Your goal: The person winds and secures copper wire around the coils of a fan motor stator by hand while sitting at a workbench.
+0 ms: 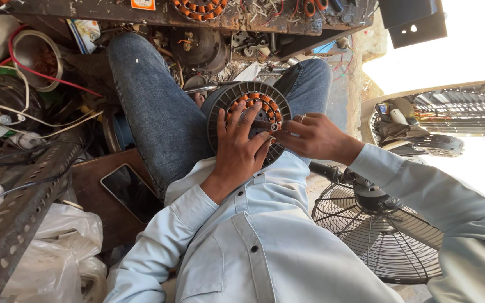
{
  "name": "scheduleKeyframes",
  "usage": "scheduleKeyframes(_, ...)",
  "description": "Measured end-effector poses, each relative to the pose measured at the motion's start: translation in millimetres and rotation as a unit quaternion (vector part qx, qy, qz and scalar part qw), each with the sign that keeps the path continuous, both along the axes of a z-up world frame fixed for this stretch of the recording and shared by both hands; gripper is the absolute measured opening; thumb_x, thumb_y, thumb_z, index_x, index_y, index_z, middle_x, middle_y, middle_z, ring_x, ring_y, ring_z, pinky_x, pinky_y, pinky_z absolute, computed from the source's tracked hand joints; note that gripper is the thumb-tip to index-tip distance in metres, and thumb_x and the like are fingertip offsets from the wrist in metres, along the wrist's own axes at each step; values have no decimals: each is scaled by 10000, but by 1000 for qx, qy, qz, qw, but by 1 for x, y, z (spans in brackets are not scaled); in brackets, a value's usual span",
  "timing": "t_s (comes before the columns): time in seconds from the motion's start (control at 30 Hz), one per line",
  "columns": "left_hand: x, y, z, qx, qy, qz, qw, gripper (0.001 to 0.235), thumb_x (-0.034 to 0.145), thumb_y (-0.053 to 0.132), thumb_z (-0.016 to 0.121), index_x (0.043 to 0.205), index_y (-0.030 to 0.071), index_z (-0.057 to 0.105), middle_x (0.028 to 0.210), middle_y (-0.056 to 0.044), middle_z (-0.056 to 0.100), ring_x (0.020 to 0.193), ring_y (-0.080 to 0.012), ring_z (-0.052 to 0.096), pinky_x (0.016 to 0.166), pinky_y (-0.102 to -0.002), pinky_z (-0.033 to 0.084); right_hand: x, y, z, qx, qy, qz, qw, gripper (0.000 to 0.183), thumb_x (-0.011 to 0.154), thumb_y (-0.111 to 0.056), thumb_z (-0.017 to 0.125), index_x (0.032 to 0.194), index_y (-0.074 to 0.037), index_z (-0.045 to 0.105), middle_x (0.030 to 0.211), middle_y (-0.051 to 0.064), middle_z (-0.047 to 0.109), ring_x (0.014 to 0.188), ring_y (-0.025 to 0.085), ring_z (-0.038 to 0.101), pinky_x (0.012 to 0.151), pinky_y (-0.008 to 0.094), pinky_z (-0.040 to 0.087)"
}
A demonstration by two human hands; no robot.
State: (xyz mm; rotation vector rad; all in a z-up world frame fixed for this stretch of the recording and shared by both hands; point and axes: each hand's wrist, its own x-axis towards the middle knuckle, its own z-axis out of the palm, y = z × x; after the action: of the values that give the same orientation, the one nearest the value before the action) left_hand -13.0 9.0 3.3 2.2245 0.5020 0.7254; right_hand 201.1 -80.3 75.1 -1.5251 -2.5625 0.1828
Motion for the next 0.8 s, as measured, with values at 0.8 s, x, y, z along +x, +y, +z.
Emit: scheduleKeyframes(0.8, 0, -1, -3, 2, 22, -9, 1000, 162, 889, 255, 774, 1017, 160, 800, 1573, -143, 417, 1477, -427, 342, 1195, -714, 174, -20, -21, -37, -212, 304, -316, 873, 130, 946, -121, 721, 1042, -33, 731, 842, 73, 692, 682, 164, 669, 621, 307, 526)
